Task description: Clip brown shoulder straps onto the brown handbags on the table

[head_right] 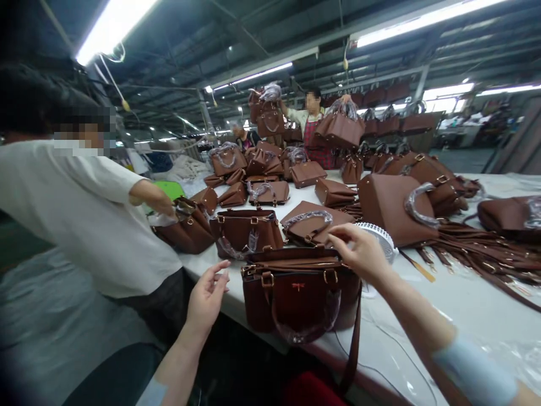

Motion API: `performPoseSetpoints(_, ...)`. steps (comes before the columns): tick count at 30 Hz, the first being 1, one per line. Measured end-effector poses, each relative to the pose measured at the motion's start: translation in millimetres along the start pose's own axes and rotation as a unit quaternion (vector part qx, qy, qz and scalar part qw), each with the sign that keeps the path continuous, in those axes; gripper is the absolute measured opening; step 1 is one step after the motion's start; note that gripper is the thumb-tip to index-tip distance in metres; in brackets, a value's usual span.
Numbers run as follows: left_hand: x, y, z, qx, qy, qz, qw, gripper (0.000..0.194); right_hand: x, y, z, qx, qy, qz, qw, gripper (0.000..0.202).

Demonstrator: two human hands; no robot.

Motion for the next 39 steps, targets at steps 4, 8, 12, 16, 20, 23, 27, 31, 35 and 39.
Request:
performPoseSetpoints(4, -5.6, 4.9, -7.6, 0.004, -0.027, -0.021, 0.999, 0.037, -41.8, -72.6, 2.5, 0.007, 0.115, -0.092, 0.989, 0.025)
performPoseSetpoints(8, -12.5, -11.0, -27.6, 0.050, -0.019, -0.072, 0.996, 0.032, -68.0, -95.0, -17.1, -0.011, 0.127, -0.097, 0.987, 0.045)
performPoseSetpoints(12, -20.5, -33.5, -41.6, 0.133, -0.021, -0.152, 0.979, 0.028, -64.7, -103.5, -29.8, 0.009, 0.120, -0.068, 0.990, 0.045)
performPoseSetpoints(16, -26.4, -39.4, -52.8, 0.185, -0.010, -0.186, 0.965, 0.028, -59.7, -111.5, -32.6, 0.042, 0.140, -0.064, 0.987, 0.034)
performPoseSetpoints(20, -34.7, -49.8, -61.0, 0.236, -0.060, -0.235, 0.941, 0.038, -62.4, -109.7, -29.1, 0.059, 0.122, -0.076, 0.988, 0.028)
performPoseSetpoints(23, -44.4, -65.1, -71.5, 0.269, -0.076, -0.280, 0.918, 0.045, -68.0, -112.1, -30.4, 0.102, 0.130, -0.114, 0.980, 0.033)
performPoseSetpoints(27, -50.3, -67.8, -96.1, 0.307, 0.038, -0.271, 0.912, 0.049, -82.1, -116.8, -34.4, 0.170, 0.172, -0.144, 0.959, 0.050)
performPoseSetpoints(31, -46.0, -59.3, -108.2, 0.308, 0.059, -0.236, 0.920, 0.046, -99.9, -114.0, -35.9, 0.161, 0.186, -0.166, 0.955, 0.059)
performPoseSetpoints(35, -32.0, -60.9, -110.9, 0.285, 0.038, -0.242, 0.927, 0.037, -112.6, -100.5, -34.9, 0.122, 0.189, -0.183, 0.957, 0.061)
performPoseSetpoints(39, -9.3, -61.6, -104.8, 0.258, 0.071, -0.258, 0.928, 0.033, -118.4, -77.9, -42.5, 0.165, 0.179, -0.179, 0.953, 0.055)
Point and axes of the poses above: each hand's wrist, its own x-axis towards the middle knuckle, its own z-axis out of the back of the hand, y = z × x, the point moved 6 cm from there along x, towards the middle knuckle, and after that the axes turned 7 degrees about -x, right-handed, at the moved point
